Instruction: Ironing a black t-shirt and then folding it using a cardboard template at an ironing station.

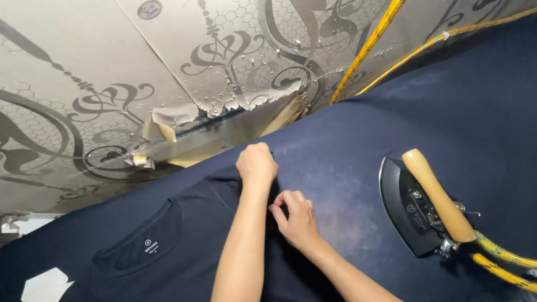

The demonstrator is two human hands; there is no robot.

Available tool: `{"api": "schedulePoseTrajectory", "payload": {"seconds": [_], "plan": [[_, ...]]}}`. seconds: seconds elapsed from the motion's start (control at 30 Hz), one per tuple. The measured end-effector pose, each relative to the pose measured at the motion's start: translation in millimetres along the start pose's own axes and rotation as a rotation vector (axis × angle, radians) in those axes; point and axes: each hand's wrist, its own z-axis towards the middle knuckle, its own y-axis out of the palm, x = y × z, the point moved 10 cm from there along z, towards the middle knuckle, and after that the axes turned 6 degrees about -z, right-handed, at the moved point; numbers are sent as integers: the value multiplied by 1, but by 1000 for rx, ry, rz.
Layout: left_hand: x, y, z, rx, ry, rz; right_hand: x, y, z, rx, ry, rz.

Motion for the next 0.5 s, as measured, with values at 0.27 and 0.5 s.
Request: {"api": "schedulePoseTrajectory", "payload": {"seconds": [0.27, 0.5], "plan": [[6, -58, 7, -31, -27, 66, 18, -14, 12, -256, 116, 171], [-7, -51, 11, 234, -80, -82, -43, -69, 5, -18, -395, 211]]}}
